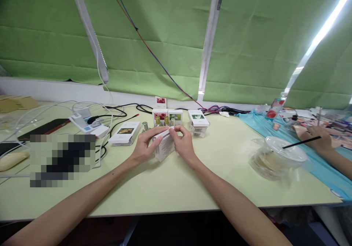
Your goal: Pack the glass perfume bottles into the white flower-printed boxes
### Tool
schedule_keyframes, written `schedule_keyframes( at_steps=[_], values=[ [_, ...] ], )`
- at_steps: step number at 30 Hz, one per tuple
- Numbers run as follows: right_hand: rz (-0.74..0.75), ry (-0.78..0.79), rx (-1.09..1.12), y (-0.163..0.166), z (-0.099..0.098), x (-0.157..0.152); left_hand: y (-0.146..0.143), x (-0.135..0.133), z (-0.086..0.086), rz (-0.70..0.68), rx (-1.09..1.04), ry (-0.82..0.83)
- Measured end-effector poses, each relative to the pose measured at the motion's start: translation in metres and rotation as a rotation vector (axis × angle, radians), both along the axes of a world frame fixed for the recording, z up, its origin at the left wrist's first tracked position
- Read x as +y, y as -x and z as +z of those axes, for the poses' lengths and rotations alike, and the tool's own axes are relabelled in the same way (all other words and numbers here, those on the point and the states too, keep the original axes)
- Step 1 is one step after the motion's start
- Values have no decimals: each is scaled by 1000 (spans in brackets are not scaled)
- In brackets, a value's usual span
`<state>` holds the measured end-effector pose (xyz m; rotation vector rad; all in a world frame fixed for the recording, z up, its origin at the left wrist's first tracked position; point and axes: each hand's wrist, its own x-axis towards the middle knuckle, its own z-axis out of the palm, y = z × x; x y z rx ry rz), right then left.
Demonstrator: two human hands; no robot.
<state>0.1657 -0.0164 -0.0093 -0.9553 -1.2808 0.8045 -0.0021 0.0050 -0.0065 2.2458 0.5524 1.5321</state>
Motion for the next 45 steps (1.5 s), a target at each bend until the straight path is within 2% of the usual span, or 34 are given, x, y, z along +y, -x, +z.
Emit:
schedule_keyframes(
  at_steps=[45],
  values=[
    [22, 46, 25, 0, -2, -1, 2, 3, 0, -4, -11, 41]
  ],
)
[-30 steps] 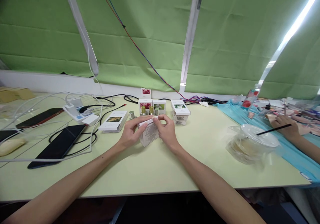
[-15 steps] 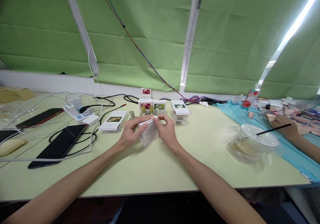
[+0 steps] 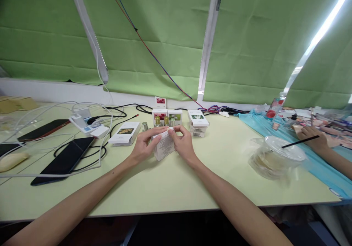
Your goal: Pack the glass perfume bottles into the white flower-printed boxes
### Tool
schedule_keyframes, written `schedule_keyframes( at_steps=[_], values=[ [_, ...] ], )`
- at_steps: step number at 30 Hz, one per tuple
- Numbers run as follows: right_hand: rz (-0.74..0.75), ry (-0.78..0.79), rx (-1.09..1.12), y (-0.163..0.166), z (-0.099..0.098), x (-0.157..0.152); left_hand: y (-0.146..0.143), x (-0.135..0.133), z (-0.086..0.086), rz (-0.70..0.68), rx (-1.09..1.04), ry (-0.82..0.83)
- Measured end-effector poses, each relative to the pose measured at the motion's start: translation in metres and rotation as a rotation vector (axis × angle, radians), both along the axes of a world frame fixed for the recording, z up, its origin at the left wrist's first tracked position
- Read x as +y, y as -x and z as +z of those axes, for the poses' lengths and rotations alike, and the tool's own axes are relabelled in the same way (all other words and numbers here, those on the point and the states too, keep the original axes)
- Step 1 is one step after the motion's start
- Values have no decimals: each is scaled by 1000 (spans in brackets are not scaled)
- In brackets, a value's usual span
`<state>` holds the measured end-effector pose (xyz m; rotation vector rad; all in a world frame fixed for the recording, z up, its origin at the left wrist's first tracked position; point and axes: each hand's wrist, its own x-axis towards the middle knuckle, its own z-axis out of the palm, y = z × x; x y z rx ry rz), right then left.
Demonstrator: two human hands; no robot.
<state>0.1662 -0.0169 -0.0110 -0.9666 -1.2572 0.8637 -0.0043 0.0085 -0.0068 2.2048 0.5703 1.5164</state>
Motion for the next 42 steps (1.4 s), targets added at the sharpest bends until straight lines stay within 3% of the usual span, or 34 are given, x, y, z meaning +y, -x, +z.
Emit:
schedule_keyframes(
  at_steps=[16, 42],
  values=[
    [-15, -26, 6, 0, 0, 1, -2, -4, 2, 65, 26, 55],
    [-56, -63, -14, 0, 1, 1, -2, -2, 1, 81, 76, -110]
  ],
)
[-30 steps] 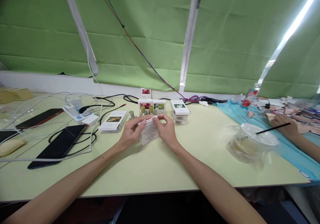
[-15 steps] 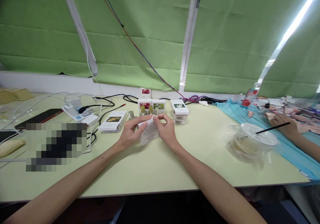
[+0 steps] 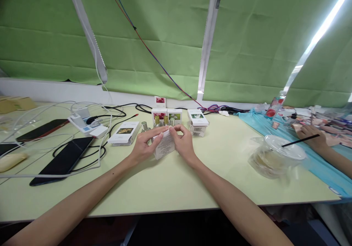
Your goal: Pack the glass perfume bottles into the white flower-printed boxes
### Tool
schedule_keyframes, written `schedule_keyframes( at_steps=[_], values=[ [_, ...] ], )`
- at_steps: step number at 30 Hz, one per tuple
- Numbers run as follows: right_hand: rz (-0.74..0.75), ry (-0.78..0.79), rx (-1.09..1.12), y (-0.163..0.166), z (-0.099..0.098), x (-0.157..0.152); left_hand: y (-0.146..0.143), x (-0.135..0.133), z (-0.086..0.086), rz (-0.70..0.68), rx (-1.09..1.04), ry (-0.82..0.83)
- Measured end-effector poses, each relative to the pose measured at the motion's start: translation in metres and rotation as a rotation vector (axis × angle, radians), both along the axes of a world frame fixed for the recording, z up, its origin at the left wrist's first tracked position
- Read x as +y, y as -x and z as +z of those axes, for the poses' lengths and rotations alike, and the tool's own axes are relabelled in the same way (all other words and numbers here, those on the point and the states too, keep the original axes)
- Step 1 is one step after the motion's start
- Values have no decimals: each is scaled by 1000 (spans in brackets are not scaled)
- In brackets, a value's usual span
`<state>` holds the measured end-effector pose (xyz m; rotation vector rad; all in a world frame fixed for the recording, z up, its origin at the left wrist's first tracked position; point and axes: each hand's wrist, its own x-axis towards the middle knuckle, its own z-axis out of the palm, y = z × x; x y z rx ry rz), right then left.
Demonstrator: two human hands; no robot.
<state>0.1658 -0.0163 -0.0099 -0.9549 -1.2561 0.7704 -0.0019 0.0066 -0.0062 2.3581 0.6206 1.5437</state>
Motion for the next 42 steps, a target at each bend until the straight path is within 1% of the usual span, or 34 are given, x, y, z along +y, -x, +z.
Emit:
schedule_keyframes(
  at_steps=[10, 15, 21, 25, 29, 37, 42],
  values=[
    [1, -3, -14, 0, 2, -2, -1, 1, 0, 17, -1, -57],
    [2, 6, -2, 1, 5, -6, -1, 2, -1, 27, 6, -61],
    [-73, 2, 8, 1, 3, -4, 0, 3, -2, 27, -6, -74],
    [-62, 4, -5, 0, 0, -1, 0, 2, -2, 17, -7, -71],
    [-38, 15, -13, -1, -1, -1, 1, 1, 1, -1, 2, -18],
    [-42, 50, -75, -1, 3, -1, 3, 0, 6, -77, 18, 173],
    [-21, 69, -85, -1, 1, 0, 4, 0, 5, -39, 23, 202]
  ],
)
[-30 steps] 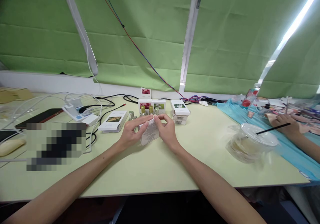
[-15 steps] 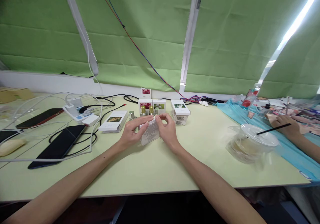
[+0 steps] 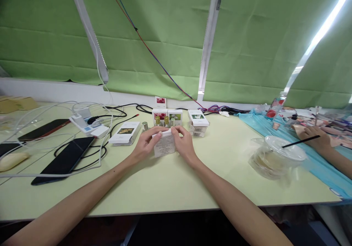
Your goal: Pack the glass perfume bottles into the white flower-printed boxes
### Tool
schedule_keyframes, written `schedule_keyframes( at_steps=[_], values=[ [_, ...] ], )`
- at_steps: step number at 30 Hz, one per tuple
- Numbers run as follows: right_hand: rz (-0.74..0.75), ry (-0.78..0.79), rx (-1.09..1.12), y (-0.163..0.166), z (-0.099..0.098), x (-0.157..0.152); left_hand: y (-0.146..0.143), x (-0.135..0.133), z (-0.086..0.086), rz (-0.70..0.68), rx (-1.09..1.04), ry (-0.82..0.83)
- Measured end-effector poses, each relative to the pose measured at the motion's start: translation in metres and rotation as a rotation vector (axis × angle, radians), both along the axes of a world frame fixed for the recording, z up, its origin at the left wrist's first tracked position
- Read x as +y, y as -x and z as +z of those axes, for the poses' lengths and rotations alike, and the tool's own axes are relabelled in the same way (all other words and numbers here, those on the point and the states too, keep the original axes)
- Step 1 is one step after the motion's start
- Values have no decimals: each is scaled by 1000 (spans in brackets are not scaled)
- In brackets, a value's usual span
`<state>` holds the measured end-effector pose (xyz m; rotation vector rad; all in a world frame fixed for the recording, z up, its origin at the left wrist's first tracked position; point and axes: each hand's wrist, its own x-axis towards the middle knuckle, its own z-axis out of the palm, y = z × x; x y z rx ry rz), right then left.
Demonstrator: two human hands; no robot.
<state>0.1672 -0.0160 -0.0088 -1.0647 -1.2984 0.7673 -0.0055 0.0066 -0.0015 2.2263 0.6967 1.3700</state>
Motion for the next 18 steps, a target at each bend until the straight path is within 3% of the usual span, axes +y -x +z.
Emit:
schedule_keyframes(
  at_steps=[18],
  values=[
    [123, 45, 19, 2, -7, 2, -6, -2, -3, 115, -43, 98]
  ],
)
